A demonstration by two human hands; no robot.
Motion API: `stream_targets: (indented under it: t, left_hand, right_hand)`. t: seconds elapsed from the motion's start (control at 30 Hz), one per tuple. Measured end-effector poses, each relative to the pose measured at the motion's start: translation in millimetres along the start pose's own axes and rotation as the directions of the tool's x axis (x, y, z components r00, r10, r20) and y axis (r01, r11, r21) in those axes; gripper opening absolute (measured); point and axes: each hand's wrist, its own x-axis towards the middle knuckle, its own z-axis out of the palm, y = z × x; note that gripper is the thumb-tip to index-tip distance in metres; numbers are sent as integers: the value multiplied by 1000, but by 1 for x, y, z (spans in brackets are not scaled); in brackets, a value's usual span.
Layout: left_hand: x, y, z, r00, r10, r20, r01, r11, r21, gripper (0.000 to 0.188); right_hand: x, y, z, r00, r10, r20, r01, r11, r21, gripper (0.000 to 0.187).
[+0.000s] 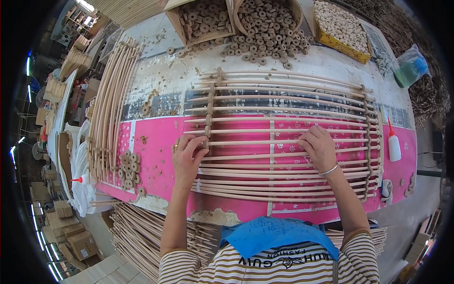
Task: Assembling a wooden structure by sliding wooden ring spacers onto dowels and positioning them into a frame.
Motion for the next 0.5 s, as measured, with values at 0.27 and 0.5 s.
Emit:
stream_targets:
  t: [0.27, 0.5]
  left_hand:
    - [1, -29, -22, 987, -79, -137, 68, 994, -87, 27]
    - [-6, -106, -50, 876, -395, -278, 366, 918, -150, 24]
  right_hand:
    - [-3, -19, -20, 996, -92, 19, 92, 996, 14, 18]
    - [-9, -27, -14, 979, -121, 163, 128, 991, -36, 21]
